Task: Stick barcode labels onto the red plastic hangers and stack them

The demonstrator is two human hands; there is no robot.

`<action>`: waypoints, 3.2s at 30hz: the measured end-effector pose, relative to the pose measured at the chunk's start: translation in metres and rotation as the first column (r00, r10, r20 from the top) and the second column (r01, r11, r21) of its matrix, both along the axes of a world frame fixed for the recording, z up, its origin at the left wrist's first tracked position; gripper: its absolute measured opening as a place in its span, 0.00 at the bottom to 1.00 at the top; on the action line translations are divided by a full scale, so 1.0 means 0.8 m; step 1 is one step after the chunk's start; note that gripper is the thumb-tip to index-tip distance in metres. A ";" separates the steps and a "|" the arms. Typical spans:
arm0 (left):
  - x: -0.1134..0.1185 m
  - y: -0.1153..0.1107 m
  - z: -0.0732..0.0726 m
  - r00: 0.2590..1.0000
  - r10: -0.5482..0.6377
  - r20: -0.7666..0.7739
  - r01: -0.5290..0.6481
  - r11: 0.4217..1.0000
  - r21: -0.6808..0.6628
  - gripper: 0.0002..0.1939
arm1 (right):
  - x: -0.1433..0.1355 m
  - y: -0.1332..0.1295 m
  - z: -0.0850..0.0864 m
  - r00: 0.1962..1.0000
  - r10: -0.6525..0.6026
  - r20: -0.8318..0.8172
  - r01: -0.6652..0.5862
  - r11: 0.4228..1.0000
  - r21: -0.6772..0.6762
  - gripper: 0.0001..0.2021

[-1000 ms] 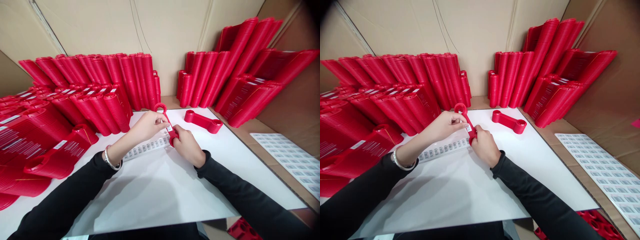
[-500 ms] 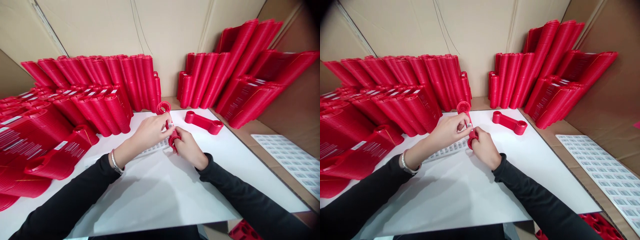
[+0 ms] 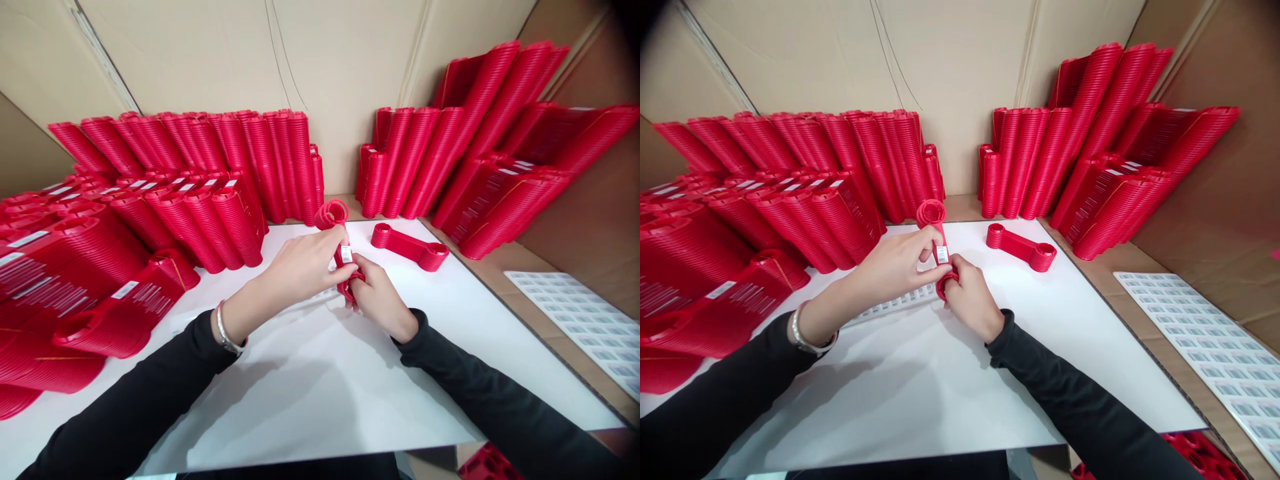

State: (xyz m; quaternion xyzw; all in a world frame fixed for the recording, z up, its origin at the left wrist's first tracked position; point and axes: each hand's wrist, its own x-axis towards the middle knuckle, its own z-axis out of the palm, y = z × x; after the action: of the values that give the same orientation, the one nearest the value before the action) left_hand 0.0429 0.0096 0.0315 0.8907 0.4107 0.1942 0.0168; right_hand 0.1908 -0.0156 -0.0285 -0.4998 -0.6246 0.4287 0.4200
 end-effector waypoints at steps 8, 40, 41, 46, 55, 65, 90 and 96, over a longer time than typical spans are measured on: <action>0.008 -0.006 -0.006 0.995 0.100 -0.011 -0.096 0.980 0.174 0.13 | 0.001 -0.002 0.000 0.997 -0.023 0.077 0.013 0.992 0.127 0.09; -0.005 0.018 -0.025 0.983 0.144 -0.118 -0.152 0.986 -0.068 0.21 | 0.040 0.021 0.010 0.940 -0.151 0.307 0.104 0.981 0.163 0.11; -0.005 0.021 -0.032 0.978 0.161 -0.131 -0.173 0.980 -0.093 0.18 | 0.039 0.020 0.008 0.933 -0.139 0.333 0.084 0.981 0.175 0.12; -0.006 0.037 -0.060 0.991 0.032 -0.132 -0.057 0.979 -0.195 0.14 | 0.029 0.017 -0.004 0.894 -0.104 0.435 0.014 0.979 0.206 0.13; -0.001 0.045 -0.081 0.999 -0.034 0.000 0.033 0.958 -0.284 0.14 | 0.025 0.019 -0.012 0.885 -0.080 0.458 0.017 0.990 0.139 0.13; 0.002 0.039 -0.077 0.998 -0.031 0.059 0.047 0.957 -0.287 0.08 | 0.026 0.020 -0.016 0.882 -0.066 0.467 0.030 0.996 0.085 0.13; -0.001 0.039 -0.032 0.856 0.093 0.509 0.212 0.835 -0.508 0.12 | 0.022 0.012 -0.009 0.896 -0.073 0.438 -0.009 0.983 0.183 0.17; 0.000 0.038 -0.032 0.850 0.104 0.516 0.196 0.847 -0.495 0.12 | 0.021 0.012 -0.010 0.910 -0.063 0.409 -0.013 0.983 0.181 0.17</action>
State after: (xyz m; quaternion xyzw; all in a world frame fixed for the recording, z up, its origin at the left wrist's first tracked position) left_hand 0.0425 0.0396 0.0056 0.7735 0.4052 0.3079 0.3778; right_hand 0.2080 -0.0061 -0.0362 -0.5470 -0.7288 0.2498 0.3274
